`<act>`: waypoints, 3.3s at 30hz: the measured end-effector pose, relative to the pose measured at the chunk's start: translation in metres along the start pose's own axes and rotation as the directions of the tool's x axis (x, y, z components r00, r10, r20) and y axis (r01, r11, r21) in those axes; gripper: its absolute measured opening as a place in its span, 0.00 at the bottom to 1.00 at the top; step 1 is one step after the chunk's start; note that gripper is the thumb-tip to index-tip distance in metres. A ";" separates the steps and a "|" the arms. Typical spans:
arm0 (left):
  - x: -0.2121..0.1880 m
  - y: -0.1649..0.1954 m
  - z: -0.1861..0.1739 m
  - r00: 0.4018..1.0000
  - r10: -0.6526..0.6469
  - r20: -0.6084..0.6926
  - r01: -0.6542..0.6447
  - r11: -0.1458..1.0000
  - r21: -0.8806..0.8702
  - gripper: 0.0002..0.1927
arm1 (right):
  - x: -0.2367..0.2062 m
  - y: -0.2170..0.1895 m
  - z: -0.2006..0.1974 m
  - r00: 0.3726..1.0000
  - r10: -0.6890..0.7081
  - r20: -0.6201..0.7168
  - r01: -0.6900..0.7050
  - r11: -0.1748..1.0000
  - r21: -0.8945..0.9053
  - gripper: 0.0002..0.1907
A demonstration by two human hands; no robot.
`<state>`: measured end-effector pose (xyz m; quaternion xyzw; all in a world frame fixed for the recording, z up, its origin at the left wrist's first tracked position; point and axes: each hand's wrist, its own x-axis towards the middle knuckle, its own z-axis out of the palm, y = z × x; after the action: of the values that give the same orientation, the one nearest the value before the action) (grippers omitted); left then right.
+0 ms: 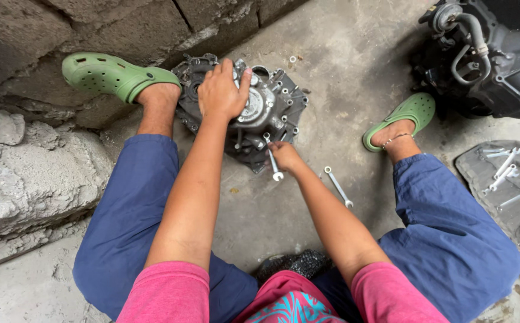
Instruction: The person sits on the floor and uses two wrenches to loosen and remove bolts from a metallic engine component. They remove a small metal bracket and continue unscrewing additional bolts from the same part.
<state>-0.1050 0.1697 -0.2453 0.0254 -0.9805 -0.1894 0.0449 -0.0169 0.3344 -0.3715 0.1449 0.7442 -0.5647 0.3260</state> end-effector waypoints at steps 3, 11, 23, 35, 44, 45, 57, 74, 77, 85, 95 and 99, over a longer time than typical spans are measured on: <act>-0.006 -0.009 -0.001 0.999 0.024 0.022 -0.021 0.993 -0.112 0.29 | 0.002 -0.015 -0.029 0.983 -0.162 -0.086 0.074 0.779 -0.622 0.21; -0.034 -0.035 -0.007 0.987 -0.078 -0.142 0.028 0.946 -0.323 0.22 | -0.032 -0.013 -0.031 0.839 -0.518 -0.165 0.214 0.593 -0.776 0.19; -0.033 -0.026 -0.012 0.984 -0.120 -0.132 0.072 0.944 -0.323 0.22 | -0.015 0.016 0.013 0.992 -0.113 -0.063 0.110 0.993 -0.041 0.16; -0.022 -0.009 -0.015 0.976 -0.103 -0.190 0.048 0.960 -0.275 0.21 | -0.030 -0.022 -0.054 0.942 -0.310 -0.128 0.097 0.617 -0.781 0.21; -0.028 -0.027 -0.001 0.970 -0.139 -0.198 0.074 0.949 -0.306 0.22 | -0.036 0.016 -0.032 0.927 -0.337 -0.166 0.145 0.729 -0.669 0.22; -0.027 -0.027 -0.001 0.969 -0.150 -0.194 0.083 0.944 -0.318 0.22 | -0.032 0.015 -0.029 0.925 -0.360 -0.126 0.192 0.725 -0.661 0.21; -0.026 -0.024 -0.011 0.973 -0.151 -0.175 0.086 0.939 -0.333 0.23 | -0.017 0.003 0.014 0.982 0.136 0.128 -0.158 0.971 0.182 0.20; -0.030 -0.025 -0.012 0.978 -0.128 -0.164 0.065 0.937 -0.344 0.22 | -0.049 0.020 -0.006 0.870 -0.390 -0.301 0.151 0.793 -0.591 0.20; -0.026 -0.021 -0.014 0.974 -0.122 -0.190 0.053 0.942 -0.331 0.22 | -0.031 0.025 0.008 0.854 -0.429 -0.294 0.215 0.806 -0.552 0.20; -0.030 -0.020 -0.013 0.982 -0.115 -0.149 0.058 0.939 -0.340 0.21 | -0.012 0.012 0.010 0.948 0.206 0.242 -0.296 0.846 0.444 0.18; -0.026 -0.026 -0.003 0.984 -0.094 -0.151 0.035 0.936 -0.350 0.22 | -0.002 0.010 -0.003 0.979 0.176 0.108 -0.183 0.981 0.064 0.21; -0.029 -0.029 -0.003 0.983 -0.109 -0.145 0.049 0.929 -0.367 0.22 | 0.007 -0.002 -0.046 0.994 -0.108 -0.029 0.057 0.712 -0.700 0.24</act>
<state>-0.0748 0.1435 -0.2562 0.0717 -0.9200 -0.3657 0.1212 -0.0378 0.3751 -0.3672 -0.0030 0.9184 -0.2514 0.3055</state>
